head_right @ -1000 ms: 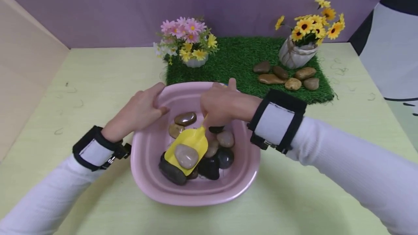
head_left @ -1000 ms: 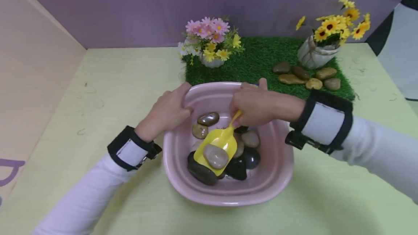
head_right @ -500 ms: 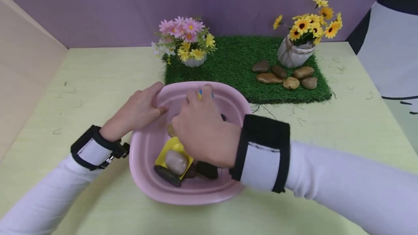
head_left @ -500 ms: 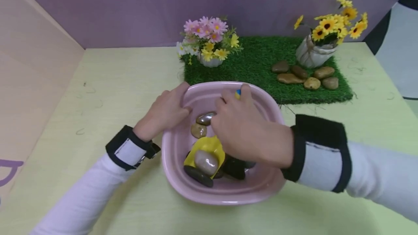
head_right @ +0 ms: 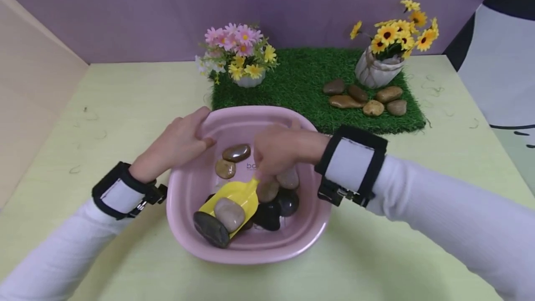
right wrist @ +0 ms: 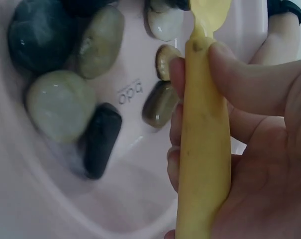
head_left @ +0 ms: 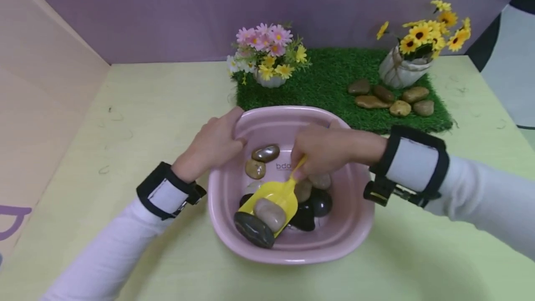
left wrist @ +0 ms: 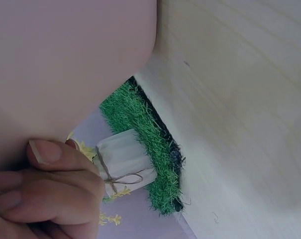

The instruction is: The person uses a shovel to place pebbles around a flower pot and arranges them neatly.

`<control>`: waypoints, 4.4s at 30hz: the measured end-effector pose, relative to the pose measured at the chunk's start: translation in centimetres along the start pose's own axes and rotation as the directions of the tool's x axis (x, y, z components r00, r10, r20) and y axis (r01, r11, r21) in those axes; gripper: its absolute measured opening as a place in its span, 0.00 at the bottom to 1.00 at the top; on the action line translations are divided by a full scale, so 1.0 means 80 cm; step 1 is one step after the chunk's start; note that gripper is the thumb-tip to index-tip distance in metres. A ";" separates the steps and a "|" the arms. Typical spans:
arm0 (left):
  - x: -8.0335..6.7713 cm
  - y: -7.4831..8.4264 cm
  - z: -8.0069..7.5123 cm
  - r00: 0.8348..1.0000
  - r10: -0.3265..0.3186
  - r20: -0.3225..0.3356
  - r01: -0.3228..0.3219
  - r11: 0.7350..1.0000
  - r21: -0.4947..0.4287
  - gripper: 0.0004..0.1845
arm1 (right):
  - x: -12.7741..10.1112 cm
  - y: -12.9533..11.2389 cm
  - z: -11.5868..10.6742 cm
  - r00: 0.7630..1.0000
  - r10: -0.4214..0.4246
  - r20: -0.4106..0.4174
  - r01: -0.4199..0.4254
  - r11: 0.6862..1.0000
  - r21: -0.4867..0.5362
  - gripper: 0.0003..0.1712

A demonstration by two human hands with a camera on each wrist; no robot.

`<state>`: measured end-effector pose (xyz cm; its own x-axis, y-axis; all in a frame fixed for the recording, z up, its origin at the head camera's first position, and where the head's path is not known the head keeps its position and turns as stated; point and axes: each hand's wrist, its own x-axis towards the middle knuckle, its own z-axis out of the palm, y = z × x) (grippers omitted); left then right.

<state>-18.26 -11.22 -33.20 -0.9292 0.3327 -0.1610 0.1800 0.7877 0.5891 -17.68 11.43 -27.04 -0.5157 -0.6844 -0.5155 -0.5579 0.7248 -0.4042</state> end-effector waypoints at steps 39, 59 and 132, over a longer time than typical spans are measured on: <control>0.001 -0.001 -0.001 1.000 -0.002 -0.001 0.002 1.000 0.009 0.16 | -0.050 0.008 -0.008 0.980 0.072 -0.188 -0.069 0.997 0.024 0.06; -0.001 -0.001 -0.003 1.000 -0.001 -0.004 0.001 1.000 0.002 0.17 | -0.055 0.008 0.004 0.958 0.175 -0.229 -0.203 0.974 -0.105 0.02; 0.001 0.000 0.001 1.000 -0.001 0.006 0.001 1.000 -0.004 0.17 | -0.104 0.125 -0.086 0.892 0.417 -0.172 -0.385 0.903 0.193 0.34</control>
<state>-18.33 -11.16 -33.25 -0.9273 0.3351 -0.1666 0.1776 0.7860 0.5921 -23.48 23.84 -21.60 -0.8051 -0.3216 -0.4984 -0.1796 0.9330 -0.3119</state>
